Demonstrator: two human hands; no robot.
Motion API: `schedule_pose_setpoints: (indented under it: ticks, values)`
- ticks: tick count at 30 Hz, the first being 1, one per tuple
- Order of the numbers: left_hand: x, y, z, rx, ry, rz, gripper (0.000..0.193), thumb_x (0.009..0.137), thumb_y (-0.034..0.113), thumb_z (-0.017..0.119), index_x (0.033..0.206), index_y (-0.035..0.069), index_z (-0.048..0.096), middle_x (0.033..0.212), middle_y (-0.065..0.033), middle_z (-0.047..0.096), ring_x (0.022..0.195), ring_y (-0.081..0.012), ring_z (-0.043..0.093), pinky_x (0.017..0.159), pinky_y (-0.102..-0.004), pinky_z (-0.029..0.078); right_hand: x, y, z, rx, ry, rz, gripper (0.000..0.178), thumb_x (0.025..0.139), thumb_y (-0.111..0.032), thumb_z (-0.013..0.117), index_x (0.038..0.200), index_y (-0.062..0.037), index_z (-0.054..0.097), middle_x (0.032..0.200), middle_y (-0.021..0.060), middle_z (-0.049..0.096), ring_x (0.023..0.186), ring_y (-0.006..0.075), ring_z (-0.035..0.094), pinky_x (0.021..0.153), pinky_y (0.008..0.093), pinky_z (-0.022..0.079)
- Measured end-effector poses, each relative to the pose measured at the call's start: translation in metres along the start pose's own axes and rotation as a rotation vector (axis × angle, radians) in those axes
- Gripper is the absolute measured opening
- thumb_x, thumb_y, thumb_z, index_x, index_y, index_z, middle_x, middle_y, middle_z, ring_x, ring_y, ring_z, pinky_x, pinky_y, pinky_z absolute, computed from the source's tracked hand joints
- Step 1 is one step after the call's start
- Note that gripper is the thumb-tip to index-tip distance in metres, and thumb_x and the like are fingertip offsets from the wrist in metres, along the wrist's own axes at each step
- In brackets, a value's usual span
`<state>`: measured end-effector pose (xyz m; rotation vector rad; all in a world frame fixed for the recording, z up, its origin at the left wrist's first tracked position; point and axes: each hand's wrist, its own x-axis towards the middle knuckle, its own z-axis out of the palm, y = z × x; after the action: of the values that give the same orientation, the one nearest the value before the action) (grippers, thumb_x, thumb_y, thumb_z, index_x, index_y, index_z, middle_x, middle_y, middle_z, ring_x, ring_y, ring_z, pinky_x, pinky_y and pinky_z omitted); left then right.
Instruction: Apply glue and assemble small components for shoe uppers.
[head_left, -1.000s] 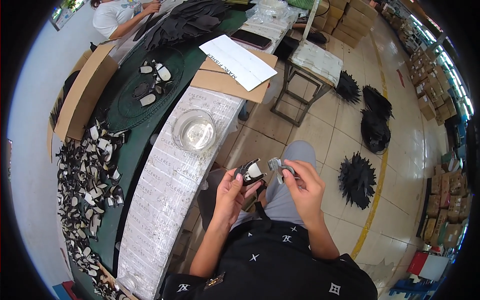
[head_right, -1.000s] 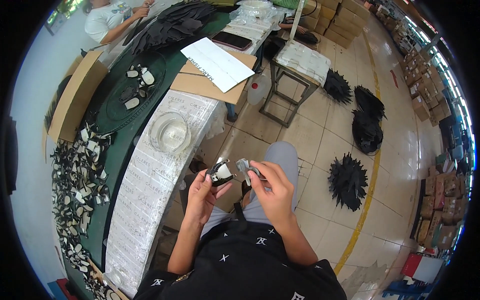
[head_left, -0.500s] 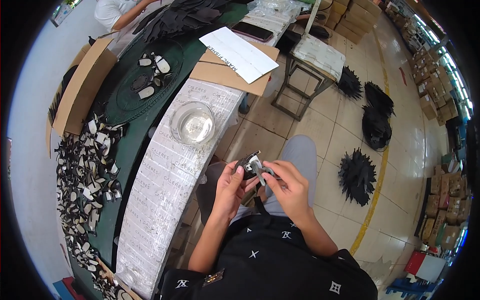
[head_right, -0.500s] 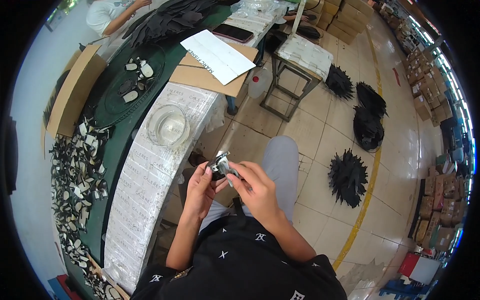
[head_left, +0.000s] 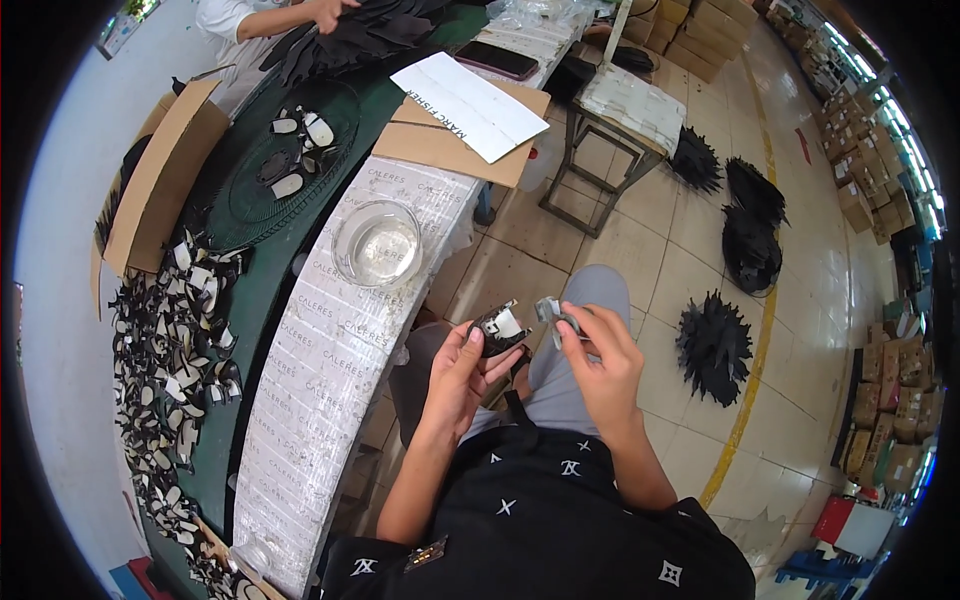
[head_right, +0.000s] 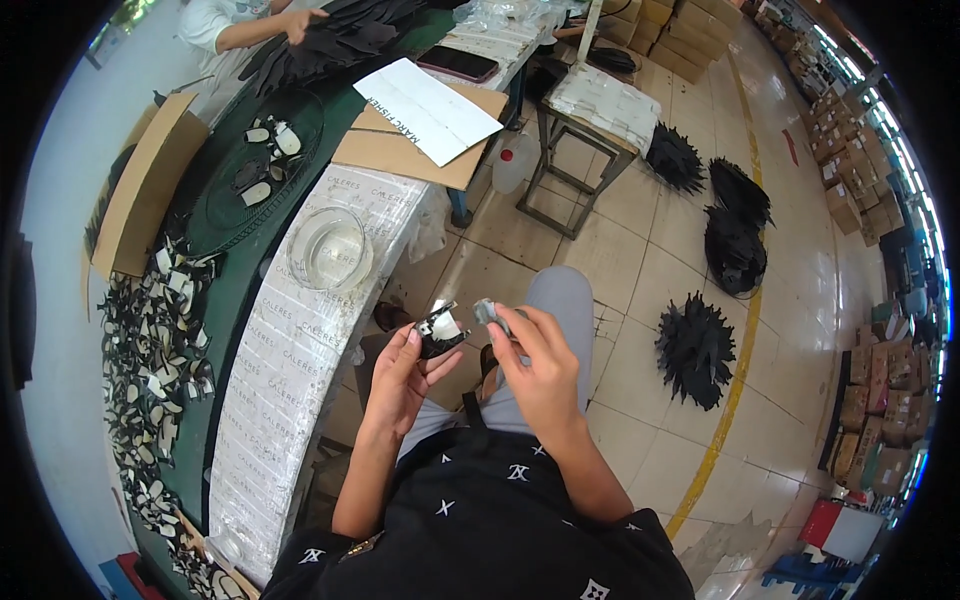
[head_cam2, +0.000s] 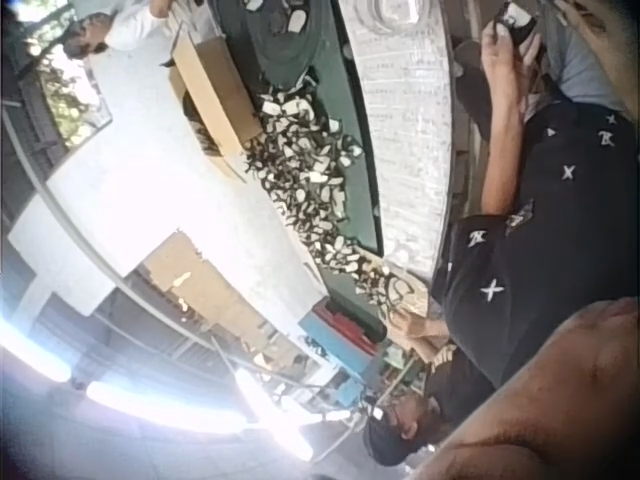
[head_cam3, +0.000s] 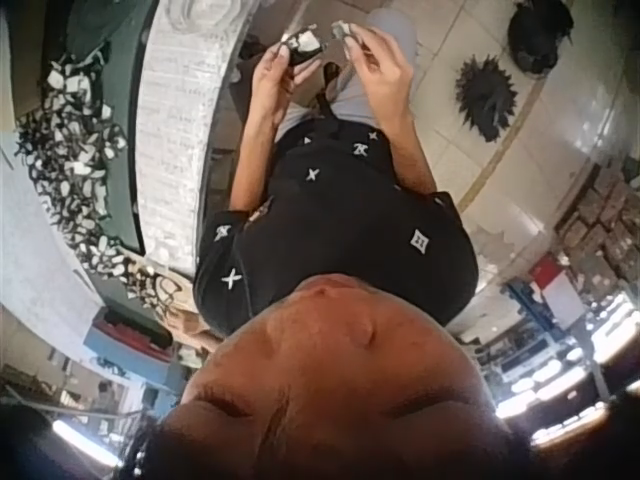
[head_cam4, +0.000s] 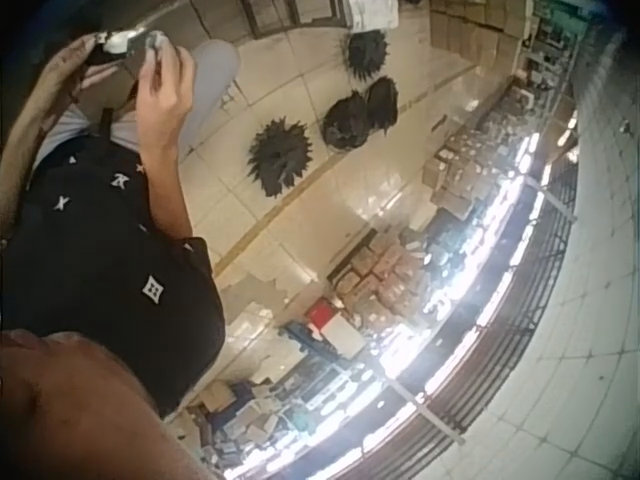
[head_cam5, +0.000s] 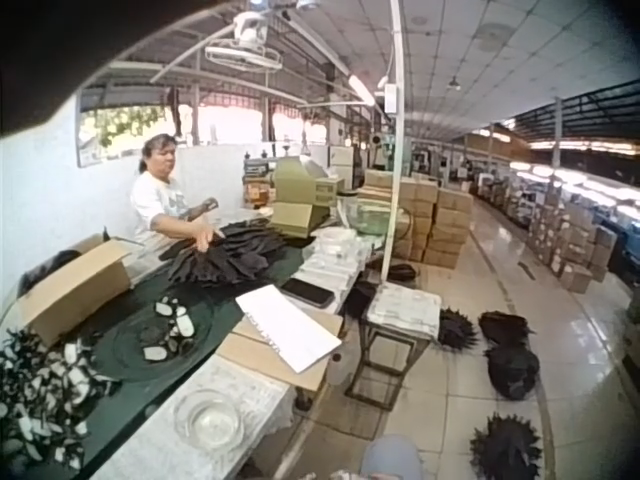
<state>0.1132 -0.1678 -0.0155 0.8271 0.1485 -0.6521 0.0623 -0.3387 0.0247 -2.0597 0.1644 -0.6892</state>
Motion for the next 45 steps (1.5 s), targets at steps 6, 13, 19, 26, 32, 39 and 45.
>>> schedule_pose_setpoints:
  ticks: [6, 13, 19, 26, 32, 39, 45]
  values:
    - [-0.006, 0.004, 0.004, -0.091, -0.021, -0.047, 0.035, 0.102, 0.022, 0.041, 0.126, -0.005, 0.043, 0.126, -0.0256, 0.054, 0.114, -0.0338, 0.059, 0.098, -0.0408, 0.05, 0.005, 0.014, -0.014, 0.164, 0.044, 0.149, 0.021, 0.086, -0.001, 0.067, 0.107, 0.0031, 0.066, 0.098, 0.0107, 0.064, 0.078, 0.0136, 0.066, 0.062, 0.023, 0.056]
    - [-0.019, 0.013, 0.028, -0.085, -0.046, -0.073, 0.04, 0.103, 0.024, 0.04, 0.129, -0.005, 0.043, 0.126, -0.0251, 0.054, 0.115, -0.0335, 0.058, 0.098, -0.0402, 0.05, -0.003, 0.06, -0.018, 0.519, 0.032, 0.451, 0.02, 0.089, -0.003, 0.064, 0.109, 0.0026, 0.065, 0.097, 0.0064, 0.063, 0.075, 0.0079, 0.061, 0.065, 0.0206, 0.052]
    - [-0.018, 0.015, 0.046, 0.06, -0.043, -0.002, 0.037, 0.101, 0.026, 0.045, 0.126, -0.002, 0.041, 0.123, -0.0229, 0.057, 0.112, -0.0325, 0.06, 0.098, -0.0403, 0.05, -0.005, 0.026, -0.038, 0.455, 0.055, 0.282, 0.021, 0.087, -0.002, 0.066, 0.107, 0.0023, 0.066, 0.098, 0.0078, 0.063, 0.075, 0.0076, 0.059, 0.062, 0.0206, 0.051]
    - [-0.011, 0.005, 0.064, 0.06, 0.014, 0.076, 0.029, 0.1, 0.022, 0.05, 0.118, 0.002, 0.039, 0.116, -0.02, 0.06, 0.107, -0.0307, 0.062, 0.098, -0.0423, 0.049, 0.013, 0.0, -0.046, 0.132, -0.078, -0.127, 0.026, 0.079, 0.003, 0.071, 0.104, 0.0017, 0.068, 0.099, 0.0123, 0.063, 0.077, 0.0159, 0.063, 0.061, 0.025, 0.056]
    - [-0.014, 0.004, 0.069, 0.078, 0.065, 0.126, 0.029, 0.1, 0.024, 0.049, 0.118, 0.003, 0.041, 0.117, -0.0189, 0.059, 0.108, -0.0308, 0.062, 0.097, -0.0422, 0.05, 0.018, 0.004, -0.049, 0.016, -0.103, -0.182, 0.025, 0.078, 0.005, 0.071, 0.103, 0.0023, 0.068, 0.097, 0.0121, 0.063, 0.076, 0.017, 0.064, 0.061, 0.0252, 0.056]
    - [-0.029, 0.006, 0.068, -0.044, 0.061, 0.103, 0.033, 0.101, 0.024, 0.046, 0.122, -0.001, 0.043, 0.122, -0.0229, 0.057, 0.111, -0.0324, 0.061, 0.098, -0.0408, 0.05, 0.032, 0.011, -0.062, 0.03, 0.013, -0.194, 0.024, 0.08, 0.004, 0.07, 0.104, 0.0022, 0.067, 0.1, 0.0123, 0.062, 0.078, 0.0172, 0.065, 0.061, 0.0256, 0.057]
    - [-0.049, 0.004, 0.069, -0.215, -0.02, 0.065, 0.039, 0.1, 0.022, 0.046, 0.13, -0.002, 0.04, 0.126, -0.0267, 0.053, 0.117, -0.0372, 0.056, 0.1, -0.0435, 0.049, 0.036, 0.024, -0.067, 0.125, -0.1, -0.068, 0.021, 0.084, 0.002, 0.067, 0.105, 0.0033, 0.067, 0.101, 0.0127, 0.062, 0.083, 0.0164, 0.066, 0.066, 0.0266, 0.059]
